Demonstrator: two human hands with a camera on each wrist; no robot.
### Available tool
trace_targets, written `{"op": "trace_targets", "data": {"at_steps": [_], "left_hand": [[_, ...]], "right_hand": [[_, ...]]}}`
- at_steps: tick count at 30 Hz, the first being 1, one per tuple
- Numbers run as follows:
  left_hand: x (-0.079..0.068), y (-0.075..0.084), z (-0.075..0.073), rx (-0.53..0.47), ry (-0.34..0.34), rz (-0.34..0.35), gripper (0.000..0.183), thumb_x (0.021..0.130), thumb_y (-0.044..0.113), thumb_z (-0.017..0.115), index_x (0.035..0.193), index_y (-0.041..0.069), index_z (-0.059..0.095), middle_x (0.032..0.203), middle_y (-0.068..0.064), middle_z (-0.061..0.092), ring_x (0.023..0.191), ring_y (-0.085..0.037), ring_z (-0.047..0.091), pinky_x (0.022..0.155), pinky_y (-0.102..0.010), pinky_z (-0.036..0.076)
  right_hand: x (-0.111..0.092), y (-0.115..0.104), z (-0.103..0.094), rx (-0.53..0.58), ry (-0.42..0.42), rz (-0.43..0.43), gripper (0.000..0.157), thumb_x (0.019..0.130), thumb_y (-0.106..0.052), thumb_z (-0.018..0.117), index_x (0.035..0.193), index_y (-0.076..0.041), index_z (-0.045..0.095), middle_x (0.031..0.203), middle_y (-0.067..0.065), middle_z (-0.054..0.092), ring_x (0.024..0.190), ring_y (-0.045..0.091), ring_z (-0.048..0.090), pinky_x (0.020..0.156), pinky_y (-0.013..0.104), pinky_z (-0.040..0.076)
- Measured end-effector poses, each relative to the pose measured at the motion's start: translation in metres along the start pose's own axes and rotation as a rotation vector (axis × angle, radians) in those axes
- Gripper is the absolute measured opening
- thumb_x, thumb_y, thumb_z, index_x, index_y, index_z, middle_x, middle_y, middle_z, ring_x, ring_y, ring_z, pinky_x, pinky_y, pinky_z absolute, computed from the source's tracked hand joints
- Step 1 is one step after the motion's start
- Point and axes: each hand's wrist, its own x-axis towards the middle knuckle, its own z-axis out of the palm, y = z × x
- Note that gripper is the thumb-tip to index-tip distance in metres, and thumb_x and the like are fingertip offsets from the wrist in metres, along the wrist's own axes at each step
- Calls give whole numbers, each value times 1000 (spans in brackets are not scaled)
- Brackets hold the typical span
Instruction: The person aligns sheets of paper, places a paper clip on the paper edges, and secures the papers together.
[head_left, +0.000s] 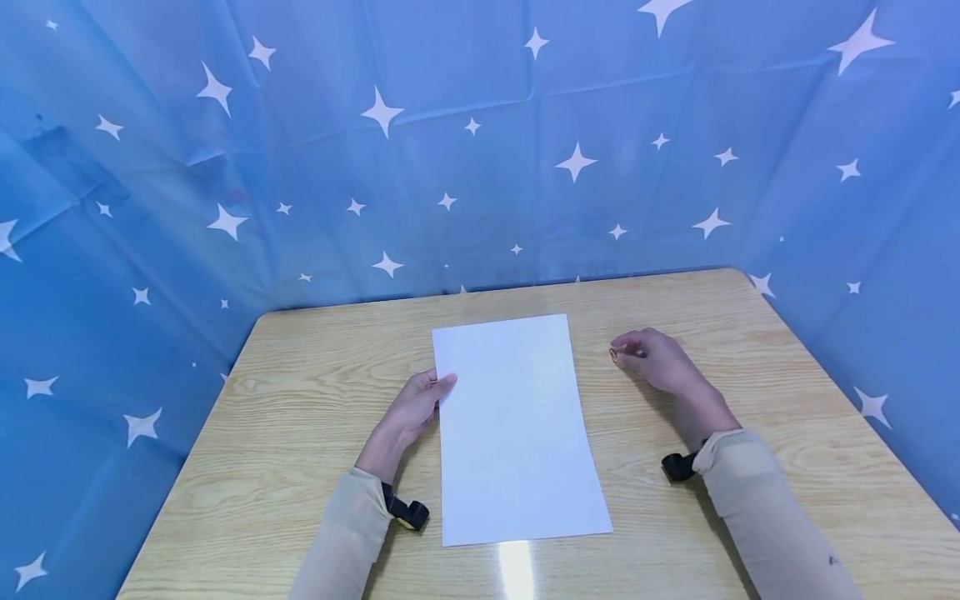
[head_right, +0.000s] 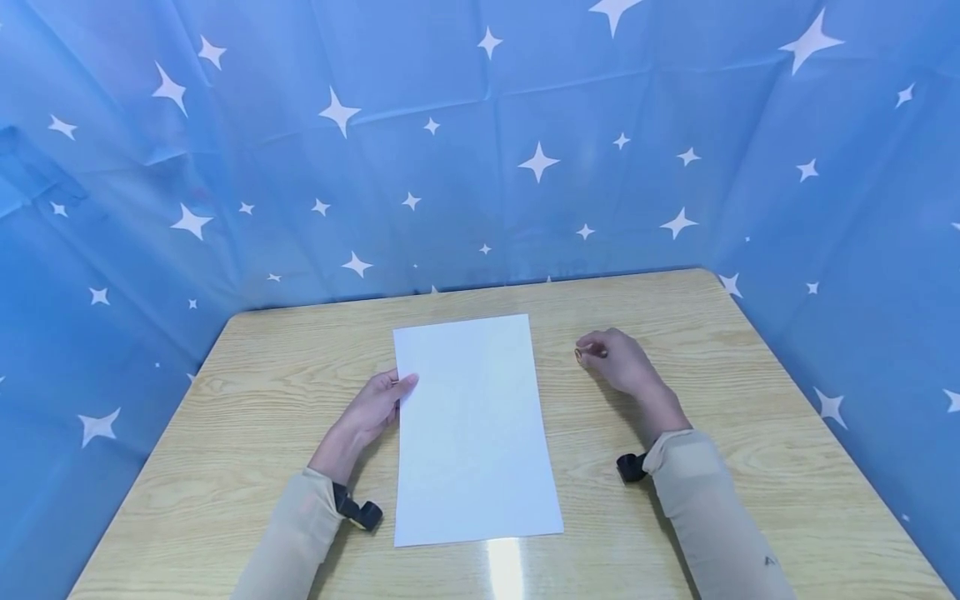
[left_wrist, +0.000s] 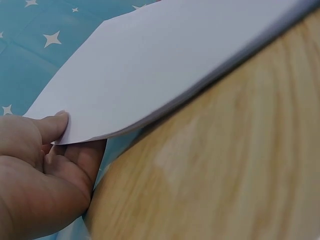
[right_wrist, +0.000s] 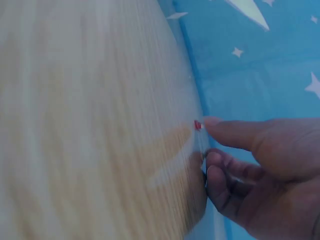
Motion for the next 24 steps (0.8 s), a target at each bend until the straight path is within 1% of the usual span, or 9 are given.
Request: {"op": "trace_targets", "data": {"at_steps": [2, 4, 5, 9, 13, 18, 24], "left_hand": [[-1, 1, 1, -6, -2, -1, 32, 103, 28, 49, 122, 7, 63, 106, -12, 70, 55, -10, 50, 63, -21, 45], [-1, 1, 0, -8, -2, -3, 32, 102, 28, 50, 121, 7, 64, 104, -12, 70, 54, -11, 49, 60, -21, 44], [-2, 4, 1, -8, -3, -10, 32, 103, 27, 50, 121, 6, 64, 102, -12, 71, 52, -11, 47, 58, -21, 43], [-2, 3, 0, 8, 7, -15, 33, 102, 30, 51, 118, 5, 65, 96, -11, 71, 47, -12, 34, 49, -21, 33], [-1, -2, 0, 13, 4, -3, 32, 101, 31, 52, 118, 7, 66, 96, -11, 71, 46, -11, 35, 48, -20, 33], [-2, -1, 0, 16, 3, 1, 33, 101, 32, 52, 118, 7, 65, 94, -10, 71, 45, -11, 32, 47, -20, 31], [-1, 1, -1, 5, 7, -10, 32, 101, 31, 52, 119, 7, 65, 96, -10, 71, 44, -9, 31, 45, -20, 29]], "right_hand": [[1, 2, -1, -26, -11, -31, 30, 96, -12, 62, 124, 0, 62, 108, 18, 58, 100, 35, 57, 84, 50, 47], [3, 4, -2, -47, -20, -45, 29, 96, -11, 62, 123, 0, 62, 107, 17, 57, 99, 35, 57, 84, 50, 47], [3, 5, -2, -53, -23, -49, 28, 96, -11, 62, 122, -1, 63, 106, 17, 56, 99, 35, 57, 84, 50, 47], [4, 7, -1, -69, -31, -60, 25, 97, -12, 61, 120, -2, 64, 105, 17, 57, 98, 35, 57, 83, 51, 46], [4, 7, 1, -70, -28, -51, 24, 98, -13, 60, 119, -3, 65, 105, 17, 56, 97, 35, 56, 81, 50, 45], [6, 9, 2, -72, -17, -49, 22, 98, -14, 60, 117, -5, 66, 105, 16, 58, 97, 33, 55, 81, 49, 44], [9, 11, 2, -66, -14, -34, 20, 97, -15, 61, 115, -6, 66, 101, 13, 60, 92, 29, 55, 77, 46, 44]]}}
